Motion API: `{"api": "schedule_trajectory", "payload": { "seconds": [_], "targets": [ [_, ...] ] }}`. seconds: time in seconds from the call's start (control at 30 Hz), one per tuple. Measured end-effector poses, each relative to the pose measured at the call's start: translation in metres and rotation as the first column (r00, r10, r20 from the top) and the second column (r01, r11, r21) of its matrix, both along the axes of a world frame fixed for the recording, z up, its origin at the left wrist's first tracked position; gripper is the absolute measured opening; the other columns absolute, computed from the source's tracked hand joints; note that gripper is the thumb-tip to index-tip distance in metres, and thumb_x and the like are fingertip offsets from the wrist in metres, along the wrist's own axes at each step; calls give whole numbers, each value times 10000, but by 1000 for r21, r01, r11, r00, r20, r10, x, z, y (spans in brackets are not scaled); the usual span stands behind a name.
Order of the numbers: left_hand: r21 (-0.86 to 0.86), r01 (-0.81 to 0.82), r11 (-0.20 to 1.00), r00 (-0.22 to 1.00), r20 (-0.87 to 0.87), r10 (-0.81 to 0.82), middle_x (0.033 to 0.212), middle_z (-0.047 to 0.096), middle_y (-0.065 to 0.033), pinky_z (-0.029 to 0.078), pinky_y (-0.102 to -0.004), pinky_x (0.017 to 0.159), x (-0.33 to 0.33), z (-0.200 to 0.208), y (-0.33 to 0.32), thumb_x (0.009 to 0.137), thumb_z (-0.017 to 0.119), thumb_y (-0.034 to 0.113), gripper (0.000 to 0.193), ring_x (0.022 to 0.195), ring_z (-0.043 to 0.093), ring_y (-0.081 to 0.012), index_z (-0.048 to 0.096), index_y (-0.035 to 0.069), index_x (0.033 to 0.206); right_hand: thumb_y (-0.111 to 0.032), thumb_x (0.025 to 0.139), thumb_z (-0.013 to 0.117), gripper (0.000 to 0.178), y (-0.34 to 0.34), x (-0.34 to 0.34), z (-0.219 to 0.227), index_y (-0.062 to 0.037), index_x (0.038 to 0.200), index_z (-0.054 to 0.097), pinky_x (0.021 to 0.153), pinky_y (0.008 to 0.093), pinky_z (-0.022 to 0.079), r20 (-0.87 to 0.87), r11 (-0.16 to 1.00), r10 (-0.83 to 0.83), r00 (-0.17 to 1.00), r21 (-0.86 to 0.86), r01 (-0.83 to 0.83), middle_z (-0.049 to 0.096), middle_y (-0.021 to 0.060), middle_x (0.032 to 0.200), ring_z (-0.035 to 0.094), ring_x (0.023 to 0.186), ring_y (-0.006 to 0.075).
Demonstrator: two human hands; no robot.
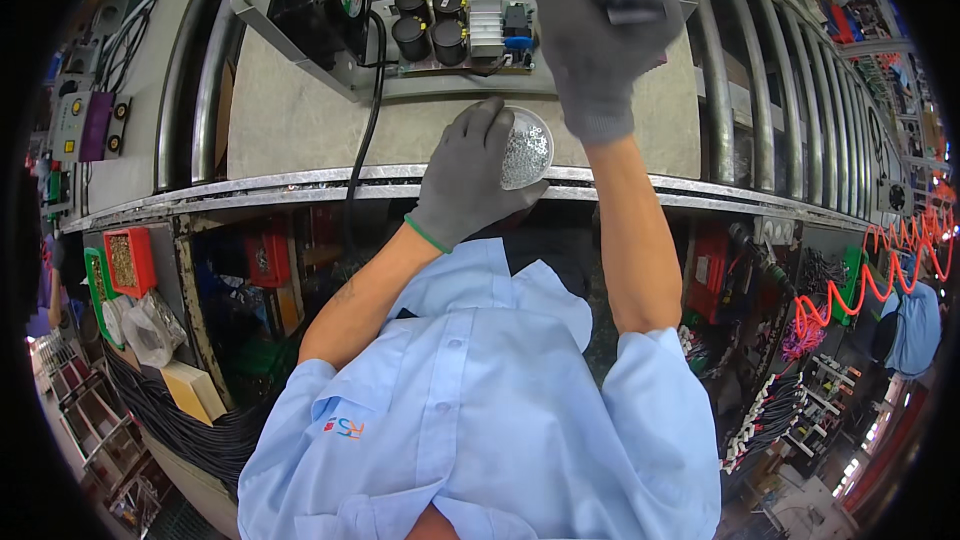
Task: Assembling internal components and wiring of a power supply unit on a factory conveyor line.
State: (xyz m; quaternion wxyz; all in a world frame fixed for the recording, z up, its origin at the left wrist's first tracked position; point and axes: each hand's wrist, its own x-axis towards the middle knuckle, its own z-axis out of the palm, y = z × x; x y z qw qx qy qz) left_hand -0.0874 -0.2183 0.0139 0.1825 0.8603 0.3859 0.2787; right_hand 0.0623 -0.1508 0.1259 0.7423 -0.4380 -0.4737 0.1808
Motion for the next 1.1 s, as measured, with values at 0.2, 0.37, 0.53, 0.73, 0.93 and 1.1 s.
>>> {"api": "schedule_trajectory", "payload": {
  "seconds": [0.2,0.37,0.53,0.73,0.93,1.1],
  "targets": [
    [-25,14,1000,1000,-5,-14,1351,519,-214,473,-461,1034,0,1,1,684,863,431,749,1274,522,-385,576,-34,1196,47,753,691,176,64,-7,-4,-58,891,664,654,251,479,155,965,-215,964,183,186,655,-21,832,601,745,77],
    [-54,22,998,998,54,-19,1388,517,-257,467,-491,1051,-2,1,2,693,866,416,745,1284,520,-415,577,-27,1219,40,762,697,132,102,3,-23,-61,844,673,603,245,463,111,963,-260,959,107,248,639,-32,767,578,674,71],
    [-65,32,997,999,32,-30,1395,517,-256,465,-479,1052,-2,0,2,693,865,426,766,1302,507,-402,576,-30,1237,59,754,703,157,114,10,-30,-65,842,663,578,236,442,61,972,-175,983,168,163,635,-33,760,569,657,65],
    [-68,41,997,999,3,-41,1395,519,-250,456,-475,1059,-1,-1,4,694,863,426,776,1303,506,-399,573,-34,1248,56,782,684,170,114,12,-23,-101,814,626,547,225,386,4,987,-147,989,60,146,569,-58,727,512,612,44],
    [-4,37,999,999,-3,-37,1372,522,-226,463,-456,1043,1,-3,2,683,861,446,789,1279,516,-386,571,-37,1235,64,748,679,218,127,19,-27,-130,743,580,541,241,375,-11,972,-76,997,221,76,528,-77,709,483,619,43],
    [42,22,999,999,-30,-21,1388,505,-239,474,-467,1043,1,-2,1,677,869,430,801,1274,525,-394,563,-42,1248,18,768,706,140,121,14,-24,-91,781,619,556,239,393,153,948,-292,944,180,264,554,-70,717,507,629,48]
  ]
}}
